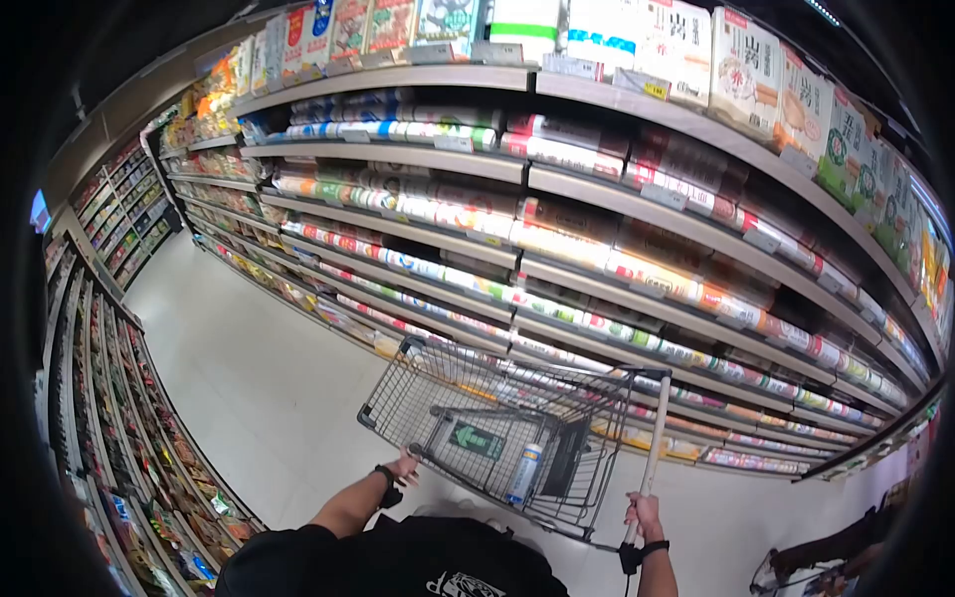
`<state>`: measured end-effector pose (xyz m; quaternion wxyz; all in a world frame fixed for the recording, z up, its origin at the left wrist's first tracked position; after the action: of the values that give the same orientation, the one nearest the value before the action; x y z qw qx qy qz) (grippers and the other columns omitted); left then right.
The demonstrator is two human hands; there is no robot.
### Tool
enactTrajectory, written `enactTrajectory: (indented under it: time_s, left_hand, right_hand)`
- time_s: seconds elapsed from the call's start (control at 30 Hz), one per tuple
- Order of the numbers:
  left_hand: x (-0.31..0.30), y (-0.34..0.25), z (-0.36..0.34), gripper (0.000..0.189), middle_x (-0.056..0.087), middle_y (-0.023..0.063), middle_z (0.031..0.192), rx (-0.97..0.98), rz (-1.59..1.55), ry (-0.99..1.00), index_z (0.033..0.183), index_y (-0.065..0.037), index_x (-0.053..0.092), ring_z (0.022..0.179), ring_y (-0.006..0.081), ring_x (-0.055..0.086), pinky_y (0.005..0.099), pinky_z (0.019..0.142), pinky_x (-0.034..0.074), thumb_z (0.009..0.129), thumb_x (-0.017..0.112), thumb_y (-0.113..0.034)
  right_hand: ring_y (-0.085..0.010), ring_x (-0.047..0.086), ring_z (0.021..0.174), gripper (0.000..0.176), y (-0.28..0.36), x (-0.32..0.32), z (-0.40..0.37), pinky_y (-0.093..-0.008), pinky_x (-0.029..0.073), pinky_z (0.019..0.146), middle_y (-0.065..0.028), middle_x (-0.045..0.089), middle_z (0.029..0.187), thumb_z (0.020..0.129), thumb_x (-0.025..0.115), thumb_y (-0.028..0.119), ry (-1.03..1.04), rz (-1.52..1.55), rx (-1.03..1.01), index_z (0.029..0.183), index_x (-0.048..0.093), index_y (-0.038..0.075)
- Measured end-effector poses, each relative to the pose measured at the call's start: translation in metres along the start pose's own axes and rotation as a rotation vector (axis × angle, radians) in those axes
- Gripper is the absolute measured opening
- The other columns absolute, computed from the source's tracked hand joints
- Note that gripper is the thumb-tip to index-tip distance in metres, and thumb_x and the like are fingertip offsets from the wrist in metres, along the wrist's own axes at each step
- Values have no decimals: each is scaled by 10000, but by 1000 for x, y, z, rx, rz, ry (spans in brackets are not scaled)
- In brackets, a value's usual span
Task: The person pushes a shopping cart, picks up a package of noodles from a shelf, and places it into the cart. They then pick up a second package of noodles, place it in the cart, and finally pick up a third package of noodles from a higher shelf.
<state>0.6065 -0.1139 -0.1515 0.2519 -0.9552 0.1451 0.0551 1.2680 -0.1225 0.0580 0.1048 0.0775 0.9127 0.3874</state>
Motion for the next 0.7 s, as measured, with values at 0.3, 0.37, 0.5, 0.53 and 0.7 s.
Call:
enactTrajectory:
  time_s: [0.3,0.37,0.5,0.53,0.7]
  left_hand:
    - [82,-26,-99,528,616,112,1134,64,118,322,1325,-218,253,828,218,701,473,753,539,975,438,-567]
    - [72,-16,-74,501,642,85,1055,58,139,311,1311,-200,277,833,200,698,464,757,538,982,438,-540]
    - [46,-24,-80,498,675,43,927,-2,345,117,1301,-155,294,862,171,693,448,784,531,983,452,-505]
    - [46,-27,-91,551,655,69,1033,-29,381,81,1298,-137,292,913,188,683,431,786,529,965,476,-536]
    - [92,-32,-140,675,548,99,1238,132,243,424,1367,-142,253,1014,261,660,436,820,536,936,486,-606]
  right_hand:
    - [-98,288,364,364,-8,106,-21,-282,252,349,43,295,482,870,623,177,248,189,88,615,364,166]
    - [-94,280,367,380,-7,126,-22,-279,248,352,50,278,486,874,629,181,275,226,87,618,349,177]
    - [-97,293,373,368,-2,167,-32,-278,266,366,48,286,492,871,641,175,294,265,87,628,365,171]
    - [-99,297,374,364,-2,177,-34,-279,274,369,47,291,494,868,645,172,296,273,83,631,369,168]
    - [-124,334,371,302,-1,225,-43,-306,324,375,17,348,493,854,662,147,236,271,36,667,427,120]
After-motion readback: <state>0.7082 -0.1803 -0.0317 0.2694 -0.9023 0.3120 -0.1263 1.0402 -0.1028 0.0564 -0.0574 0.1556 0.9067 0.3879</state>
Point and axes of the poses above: each hand's wrist, its own z-axis towards the middle knuckle, its own x-axis out of the palm, y = z × x, the point moved 10 cm from there along z, towards the middle knuckle
